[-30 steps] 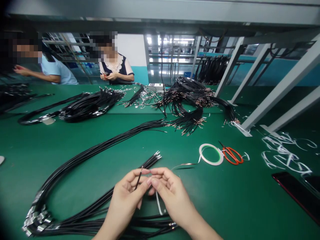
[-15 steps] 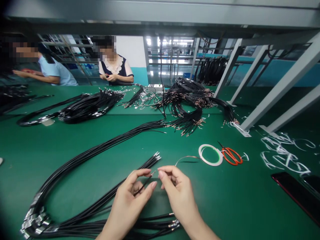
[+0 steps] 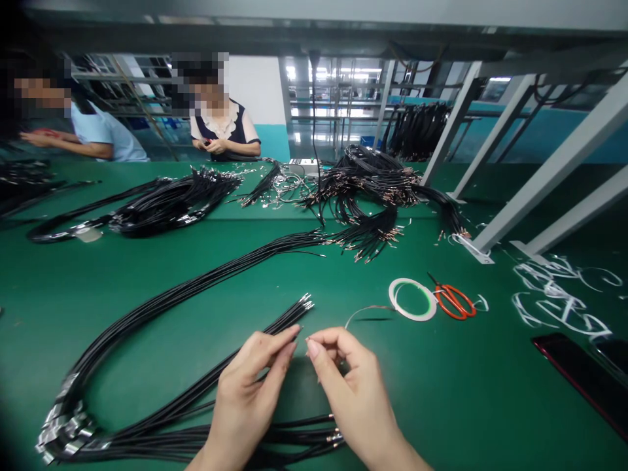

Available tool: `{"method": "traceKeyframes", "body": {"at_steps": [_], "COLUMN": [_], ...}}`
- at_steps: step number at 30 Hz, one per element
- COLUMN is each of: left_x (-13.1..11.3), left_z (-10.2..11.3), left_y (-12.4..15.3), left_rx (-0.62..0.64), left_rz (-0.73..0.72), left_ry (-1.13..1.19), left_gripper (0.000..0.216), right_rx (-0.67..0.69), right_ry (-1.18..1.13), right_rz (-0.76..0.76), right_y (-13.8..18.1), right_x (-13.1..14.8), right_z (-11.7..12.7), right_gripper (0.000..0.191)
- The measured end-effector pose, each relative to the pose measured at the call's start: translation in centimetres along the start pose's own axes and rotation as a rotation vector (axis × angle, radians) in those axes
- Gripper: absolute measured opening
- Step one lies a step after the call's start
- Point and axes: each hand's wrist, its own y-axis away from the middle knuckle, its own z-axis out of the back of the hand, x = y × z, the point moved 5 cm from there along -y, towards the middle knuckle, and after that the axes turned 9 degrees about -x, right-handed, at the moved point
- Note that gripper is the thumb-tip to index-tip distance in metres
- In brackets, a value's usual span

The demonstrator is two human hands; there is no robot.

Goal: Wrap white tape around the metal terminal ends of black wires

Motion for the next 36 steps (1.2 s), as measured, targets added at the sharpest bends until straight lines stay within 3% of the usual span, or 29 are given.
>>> {"method": "traceKeyframes", "body": {"at_steps": [3, 10, 16, 22, 29, 36], "left_x": [0.0, -0.6, -0.5, -0.3, -0.3, -0.7], "left_z": [-0.1, -0.1, -0.4, -0.4, -0.4, -0.5], "left_y": [0.2, 0.0, 0.4, 0.8, 1.1, 1.5], "left_rx": [0.012, -0.017, 0.041, 0.024, 0.024, 0.079], "left_rz": [-0.061, -0.063, -0.115, -0.229, -0.258, -0.39], "left_ry": [0.0, -0.036, -0.082, -0.135, -0.19, -0.254], "left_gripper": [0.036, 0.026, 0.027, 0.027, 0.027, 0.029], "right_rx": [-0.001, 0.142, 0.155, 0.135, 0.128, 0.121], "right_ry": [0.003, -0.035, -0.059, -0.034, -0.065, -0.042], "right_rz": [0.0, -0.173, -0.236, -0.307, -0.35, -0.373], "right_y": [0.1, -0.1, -0.3, -0.4, -0.6, -0.5], "right_x": [0.0, -0.4, -0.9, -0.9, -1.2, -1.3], "right_z": [0.0, -0.7, -0.5, -0.4, -0.5, -0.4], "right_gripper": [0.019, 0.023, 0.022, 0.024, 0.028, 0.027]}}
